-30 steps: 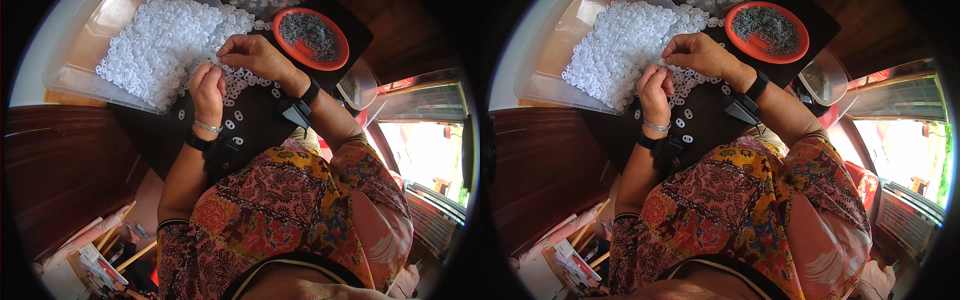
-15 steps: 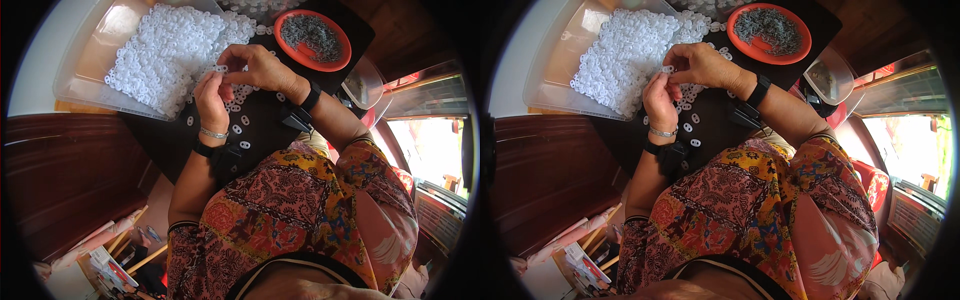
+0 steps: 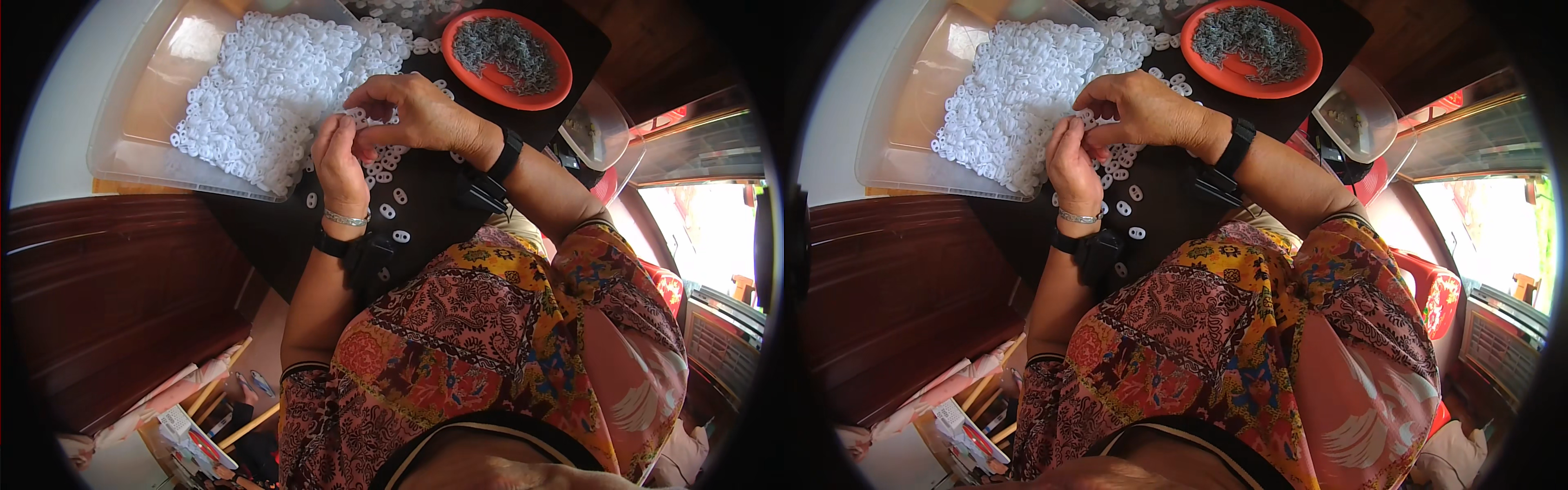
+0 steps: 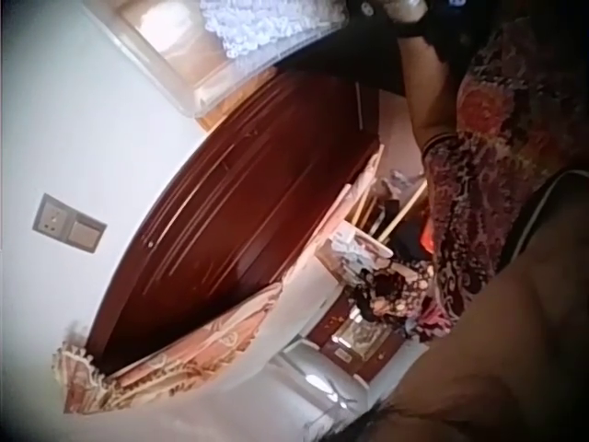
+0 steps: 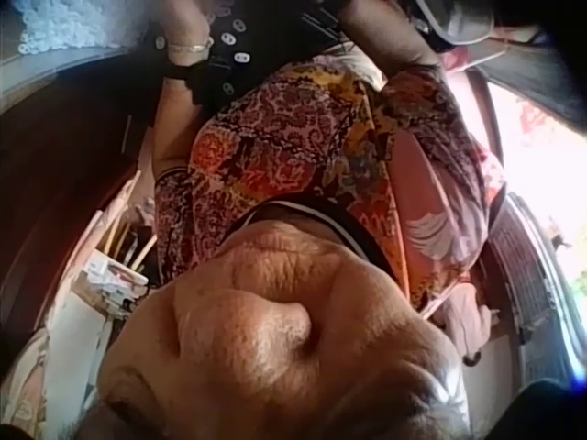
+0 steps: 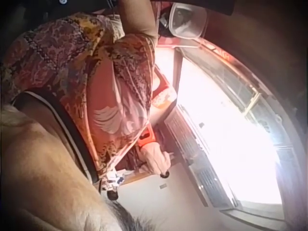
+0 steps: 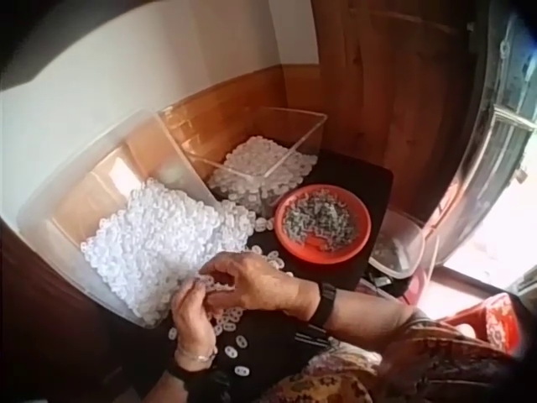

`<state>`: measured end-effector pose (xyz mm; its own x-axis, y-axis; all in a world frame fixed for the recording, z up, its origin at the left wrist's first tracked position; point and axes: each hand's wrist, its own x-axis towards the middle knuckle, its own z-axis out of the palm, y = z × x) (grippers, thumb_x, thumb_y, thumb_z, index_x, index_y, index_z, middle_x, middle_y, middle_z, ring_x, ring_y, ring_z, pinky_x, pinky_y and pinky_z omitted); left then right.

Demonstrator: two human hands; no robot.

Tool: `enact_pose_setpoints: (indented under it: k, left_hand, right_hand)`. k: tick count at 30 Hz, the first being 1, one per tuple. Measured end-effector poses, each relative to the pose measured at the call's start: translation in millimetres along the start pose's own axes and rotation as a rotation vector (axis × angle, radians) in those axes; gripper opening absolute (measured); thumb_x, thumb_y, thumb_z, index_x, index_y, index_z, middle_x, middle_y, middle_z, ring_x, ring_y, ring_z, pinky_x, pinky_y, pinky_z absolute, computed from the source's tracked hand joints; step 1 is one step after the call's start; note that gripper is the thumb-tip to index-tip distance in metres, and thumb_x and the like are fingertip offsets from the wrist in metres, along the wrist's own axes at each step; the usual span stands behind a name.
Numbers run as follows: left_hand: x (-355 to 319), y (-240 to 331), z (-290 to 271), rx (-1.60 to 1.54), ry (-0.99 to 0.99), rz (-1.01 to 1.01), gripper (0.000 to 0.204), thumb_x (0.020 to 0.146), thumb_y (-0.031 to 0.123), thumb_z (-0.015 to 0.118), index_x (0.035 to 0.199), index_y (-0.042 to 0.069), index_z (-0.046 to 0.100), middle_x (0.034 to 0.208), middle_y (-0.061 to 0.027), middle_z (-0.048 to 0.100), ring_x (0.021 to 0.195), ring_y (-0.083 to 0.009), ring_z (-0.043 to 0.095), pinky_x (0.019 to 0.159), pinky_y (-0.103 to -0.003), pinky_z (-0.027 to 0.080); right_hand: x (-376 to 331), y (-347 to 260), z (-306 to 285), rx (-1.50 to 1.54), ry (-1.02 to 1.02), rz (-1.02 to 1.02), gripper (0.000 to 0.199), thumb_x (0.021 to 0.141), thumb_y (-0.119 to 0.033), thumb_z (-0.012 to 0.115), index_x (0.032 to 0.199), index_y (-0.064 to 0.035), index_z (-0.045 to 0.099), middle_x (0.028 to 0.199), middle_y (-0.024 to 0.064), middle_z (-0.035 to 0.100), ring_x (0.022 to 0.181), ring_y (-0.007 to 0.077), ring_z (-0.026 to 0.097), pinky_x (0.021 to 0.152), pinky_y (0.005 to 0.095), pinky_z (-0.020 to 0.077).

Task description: The recorder is manually assembling small white plastic components by inserting metal pins into designated holes.

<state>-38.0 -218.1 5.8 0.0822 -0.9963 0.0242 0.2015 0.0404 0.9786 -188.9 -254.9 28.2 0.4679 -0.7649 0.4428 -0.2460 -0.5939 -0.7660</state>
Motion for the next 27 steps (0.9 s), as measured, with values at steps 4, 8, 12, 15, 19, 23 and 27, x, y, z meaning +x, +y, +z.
enact_pose_setpoints:
  k: [4,8,12,15,19,23,27]
  left_hand:
    - [-1,-3,0,0.028,0.027,0.009,0.023,0.092,0.021,0.045,0.085,0.002,0.058,0.062,-0.003,0.053,0.05,-0.0104,0.045,0.046,-0.023,0.035]
    - [1,-5,-2,-0.02,0.008,0.02,0.022,0.092,0.019,0.047,0.081,0.003,0.058,0.061,-0.0009,0.051,0.05,-0.0088,0.044,0.047,-0.022,0.035]
    - [1,-4,0,-0.019,0.038,0.011,0.022,0.091,0.018,0.049,0.079,0.003,0.058,0.061,0.0012,0.05,0.051,-0.0072,0.043,0.047,-0.021,0.035]
    - [1,-4,0,0.039,0.043,0.018,0.022,0.091,0.016,0.045,0.085,0.001,0.06,0.06,-0.0025,0.052,0.05,-0.0105,0.045,0.048,-0.022,0.035]
    - [0,-6,1,0.012,0.032,0.057,0.022,0.09,0.018,0.049,0.079,0.002,0.059,0.061,0.0004,0.051,0.051,-0.0069,0.044,0.047,-0.021,0.035]
    - [-2,-6,0,0.013,0.061,0.028,0.022,0.089,0.017,0.049,0.077,0.002,0.059,0.061,0.0002,0.052,0.05,-0.0068,0.043,0.045,-0.021,0.034]
    - [-3,-2,3,0.033,0.066,0.024,0.024,0.089,0.016,0.048,0.071,0.003,0.056,0.059,0.0007,0.051,0.048,-0.0064,0.043,0.043,-0.021,0.033]
  right_hand:
    - [-1,0,5,-0.095,0.018,-0.056,0.034,0.07,-0.02,0.072,0.098,-0.0017,0.063,0.083,0.0112,0.064,0.075,0.025,0.064,0.068,0.0319,0.0509]
    - [-2,0,6,-0.166,0.061,-0.162,0.028,0.073,-0.016,0.071,0.096,-0.0031,0.064,0.081,0.0099,0.062,0.072,0.025,0.062,0.064,0.0323,0.05]
    - [-3,3,8,-0.192,0.071,-0.229,0.023,0.074,-0.014,0.068,0.094,-0.003,0.064,0.078,0.0105,0.061,0.072,0.0276,0.061,0.064,0.0349,0.0496]
    - [-2,3,8,-0.184,0.058,-0.221,0.022,0.074,-0.012,0.067,0.094,-0.0028,0.064,0.077,0.0106,0.06,0.072,0.0288,0.061,0.064,0.036,0.0494]
    - [-4,3,9,-0.198,0.062,-0.221,0.021,0.074,-0.012,0.067,0.093,-0.0026,0.064,0.078,0.0111,0.062,0.073,0.0293,0.062,0.064,0.0358,0.0496]
    - [-5,-1,11,-0.189,0.068,-0.189,0.018,0.075,-0.012,0.066,0.09,-0.0022,0.064,0.077,0.012,0.063,0.071,0.03,0.062,0.064,0.036,0.0501]
    - [-3,0,11,-0.163,0.058,-0.19,0.015,0.075,-0.012,0.064,0.085,-0.0018,0.062,0.072,0.0123,0.062,0.067,0.0307,0.062,0.061,0.0361,0.0499]
